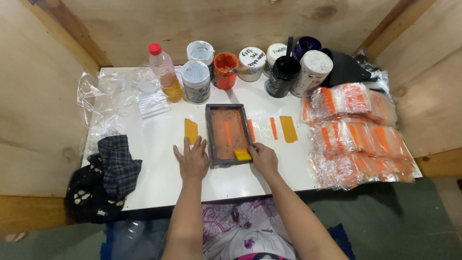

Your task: A person is manually applying orange ink to small strips using a screen-printing frame and a squeegee at a workstation.

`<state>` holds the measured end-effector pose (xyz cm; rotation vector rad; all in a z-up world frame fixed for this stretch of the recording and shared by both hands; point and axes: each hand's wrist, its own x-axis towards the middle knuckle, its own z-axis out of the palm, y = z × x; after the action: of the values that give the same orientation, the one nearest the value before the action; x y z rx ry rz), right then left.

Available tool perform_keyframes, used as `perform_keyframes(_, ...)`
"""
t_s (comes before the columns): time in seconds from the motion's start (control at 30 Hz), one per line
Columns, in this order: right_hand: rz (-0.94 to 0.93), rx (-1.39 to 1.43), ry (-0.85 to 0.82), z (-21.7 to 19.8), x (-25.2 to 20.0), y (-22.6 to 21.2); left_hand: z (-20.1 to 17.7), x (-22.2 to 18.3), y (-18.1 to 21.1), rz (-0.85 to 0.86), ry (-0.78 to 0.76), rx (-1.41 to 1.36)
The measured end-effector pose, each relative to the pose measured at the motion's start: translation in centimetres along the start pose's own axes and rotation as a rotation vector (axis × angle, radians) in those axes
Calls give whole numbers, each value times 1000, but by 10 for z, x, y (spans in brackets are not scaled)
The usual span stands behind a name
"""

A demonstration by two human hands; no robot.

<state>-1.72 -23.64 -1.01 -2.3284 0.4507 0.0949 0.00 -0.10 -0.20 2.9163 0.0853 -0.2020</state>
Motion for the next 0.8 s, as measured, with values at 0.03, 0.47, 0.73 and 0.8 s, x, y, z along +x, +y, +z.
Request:
perform_keyframes(0.03,3,-1,-3,0,-1,0,0,-1,0,-2,-4,0)
perform_keyframes(0.47,41,70,-25,-6,1,-1,-7,-3,4,-5,28,-3)
perform_keyframes(0.73,23,288,134,-32,25,42,16,2,-6,43,194,14)
perform_keyframes(0.8,-38,148,250,-55,25,57,21,1,-7,47,207,48)
